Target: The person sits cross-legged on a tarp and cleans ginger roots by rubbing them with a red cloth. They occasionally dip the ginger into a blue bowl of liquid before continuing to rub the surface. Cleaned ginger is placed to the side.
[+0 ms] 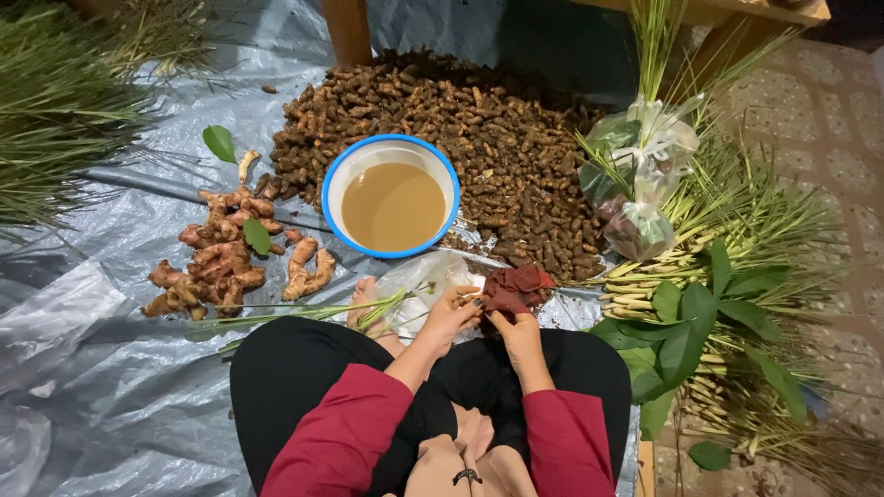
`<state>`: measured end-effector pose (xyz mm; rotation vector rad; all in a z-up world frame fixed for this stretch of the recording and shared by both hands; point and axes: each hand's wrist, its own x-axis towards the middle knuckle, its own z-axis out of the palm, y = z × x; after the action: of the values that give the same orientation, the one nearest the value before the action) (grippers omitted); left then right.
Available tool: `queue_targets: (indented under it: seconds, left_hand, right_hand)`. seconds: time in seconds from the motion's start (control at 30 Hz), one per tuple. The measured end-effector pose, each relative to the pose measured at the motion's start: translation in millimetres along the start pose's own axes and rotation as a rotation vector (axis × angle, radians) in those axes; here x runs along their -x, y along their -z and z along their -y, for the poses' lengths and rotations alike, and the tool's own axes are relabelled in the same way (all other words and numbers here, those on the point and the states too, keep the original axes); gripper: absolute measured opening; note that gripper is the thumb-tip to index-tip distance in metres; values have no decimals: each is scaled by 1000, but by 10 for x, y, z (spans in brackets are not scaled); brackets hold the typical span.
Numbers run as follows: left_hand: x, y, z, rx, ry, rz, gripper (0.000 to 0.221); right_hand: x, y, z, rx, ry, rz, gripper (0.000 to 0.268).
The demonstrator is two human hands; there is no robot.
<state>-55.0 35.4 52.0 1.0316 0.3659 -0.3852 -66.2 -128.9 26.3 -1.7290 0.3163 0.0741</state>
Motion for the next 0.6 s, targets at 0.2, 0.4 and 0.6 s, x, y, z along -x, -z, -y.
queue_targets:
  seconds: [0.2, 0.4, 0.6]
  left_hand:
    - [-16, 19, 137, 27, 12, 15, 43]
    - [-118, 64, 266, 16, 1, 11, 38]
    - [-176, 92, 266, -111, -27, 11, 34]
  right_hand:
    - [39, -21, 222, -132, -54, -28, 35]
    - [-53, -15, 253, -741, -195, -226, 11]
    - [-62, -21, 207, -322, -137, -94, 12]
